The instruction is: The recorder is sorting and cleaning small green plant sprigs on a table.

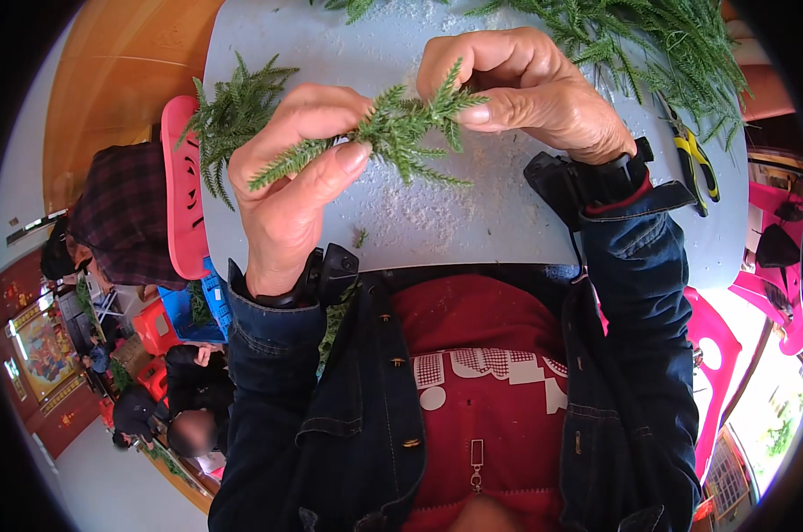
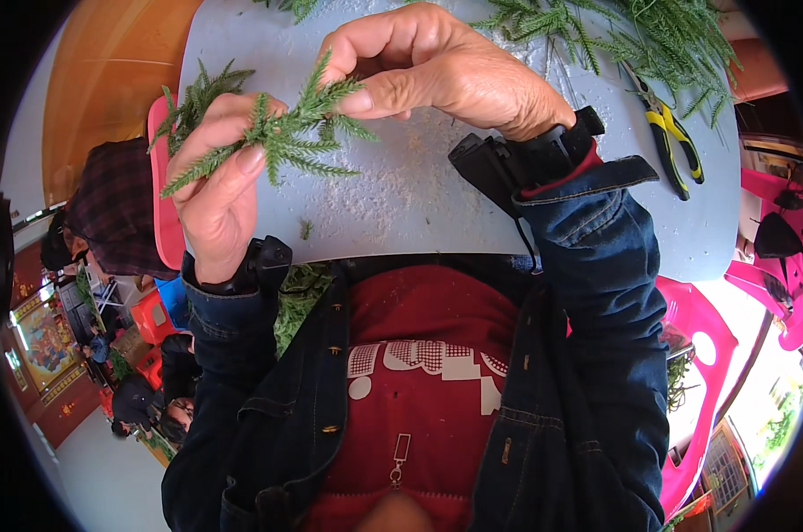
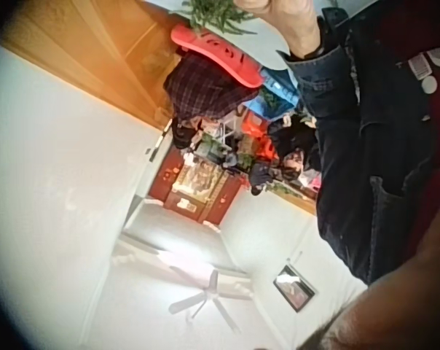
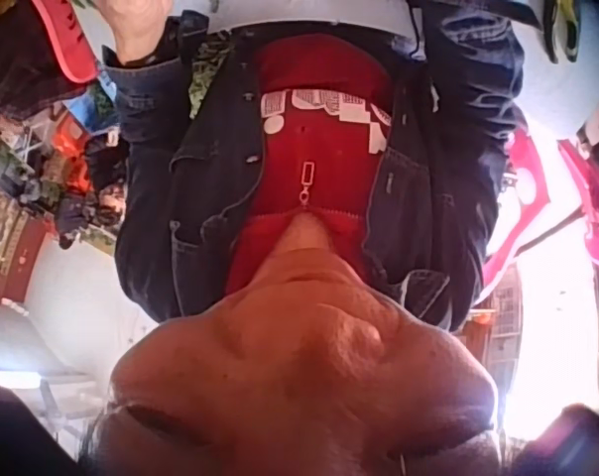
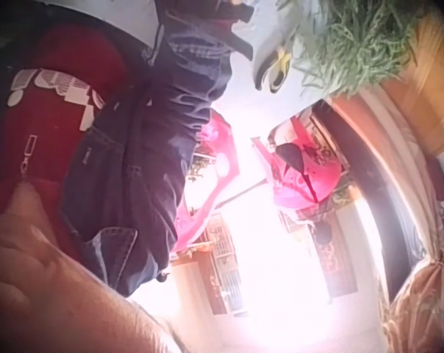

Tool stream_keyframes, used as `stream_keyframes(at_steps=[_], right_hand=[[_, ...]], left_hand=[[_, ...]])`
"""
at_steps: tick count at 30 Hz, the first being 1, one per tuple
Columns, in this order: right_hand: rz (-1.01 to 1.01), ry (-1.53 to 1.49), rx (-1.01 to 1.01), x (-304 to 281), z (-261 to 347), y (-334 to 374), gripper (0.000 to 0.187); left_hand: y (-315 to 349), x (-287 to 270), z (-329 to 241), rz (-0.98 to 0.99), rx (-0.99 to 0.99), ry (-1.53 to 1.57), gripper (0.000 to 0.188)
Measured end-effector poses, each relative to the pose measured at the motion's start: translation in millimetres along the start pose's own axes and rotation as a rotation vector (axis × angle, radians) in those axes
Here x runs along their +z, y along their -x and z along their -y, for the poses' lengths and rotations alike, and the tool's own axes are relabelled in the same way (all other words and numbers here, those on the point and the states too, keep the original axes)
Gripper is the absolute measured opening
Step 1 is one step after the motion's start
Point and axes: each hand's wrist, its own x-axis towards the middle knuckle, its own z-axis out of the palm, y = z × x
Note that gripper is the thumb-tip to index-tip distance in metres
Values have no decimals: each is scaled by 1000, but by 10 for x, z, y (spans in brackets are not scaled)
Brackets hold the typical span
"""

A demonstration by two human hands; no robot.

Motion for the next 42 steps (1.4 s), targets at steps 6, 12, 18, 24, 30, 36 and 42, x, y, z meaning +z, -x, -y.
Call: stream_keyframes(at_steps=[6,12,18,24,30,36,42], right_hand=[[7,17,-39,-30,-53,-11,20],[-35,-23,71,-23,-13,9,17],[-20,7,36,-28,-27,9,17],[4,58,-33,-25,-71,-11,18],[10,-4,-41,-45,-84,-8,17],[-28,28,52,-14,-47,13,15],[-231,188,117,212,31,-50,21]], left_hand=[[4,-13,-36,41,125,-198,14],[14,11,-83,54,151,-285,12],[33,6,-66,36,147,-288,11],[61,-19,-43,10,124,-296,11],[37,-18,-8,13,148,-305,12],[98,0,-5,-55,6,-213,15],[148,-17,-94,-61,-196,-195,22]])
